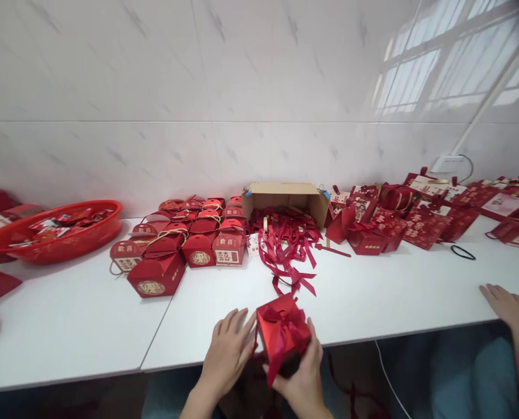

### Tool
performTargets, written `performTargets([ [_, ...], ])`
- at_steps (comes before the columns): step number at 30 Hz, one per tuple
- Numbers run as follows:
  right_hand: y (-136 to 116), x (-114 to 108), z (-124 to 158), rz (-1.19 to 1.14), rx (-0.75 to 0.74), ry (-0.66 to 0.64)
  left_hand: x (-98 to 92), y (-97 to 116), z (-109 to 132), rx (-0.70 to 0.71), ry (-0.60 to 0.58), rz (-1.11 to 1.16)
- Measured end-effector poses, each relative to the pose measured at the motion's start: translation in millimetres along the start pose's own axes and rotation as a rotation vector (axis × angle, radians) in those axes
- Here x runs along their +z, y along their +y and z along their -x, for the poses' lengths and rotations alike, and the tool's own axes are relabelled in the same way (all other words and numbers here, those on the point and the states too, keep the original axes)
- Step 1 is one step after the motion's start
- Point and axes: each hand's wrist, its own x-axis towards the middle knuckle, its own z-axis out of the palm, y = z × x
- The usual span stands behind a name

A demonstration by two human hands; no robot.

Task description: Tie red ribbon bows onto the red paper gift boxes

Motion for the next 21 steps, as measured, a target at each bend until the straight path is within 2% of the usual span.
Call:
performTargets([
  [3, 44.1, -38.7, -42.0, 0.232, 0.110, 0.161, 1.5, -0.1, 0.4, 0.032, -0.019, -0.068],
  [5, 76.3, -71.9, -75.7, 0.456, 0.273, 0.334, 2.4, -1.6, 0.8, 0.022, -0.009, -0.057],
  [6, 90.6, -87.1, -89.9, 0.549, 0.344, 0.364, 2.8, -2.5, 0.9, 0.018, -0.005, -0.047],
  [9, 119.6, -114.8, -112.2, 0.671, 0.425, 0.264, 4.2, -4.2, 0.5, 0.005, 0.006, -0.030],
  [11, 126.9, -117.7, -111.8, 0.696, 0.394, 0.243, 5.5, -4.6, 0.1, -0.009, 0.013, -0.022],
  [16, 127.1, -108.2, -102.6, 0.692, 0.274, 0.372, 11.7, -5.7, 2.5, -0.055, 0.062, 0.018],
  [21, 129.0, -110.0, -103.8, 0.675, 0.242, 0.420, 11.4, -15.0, 1.5, -0.235, 0.243, 0.150],
])
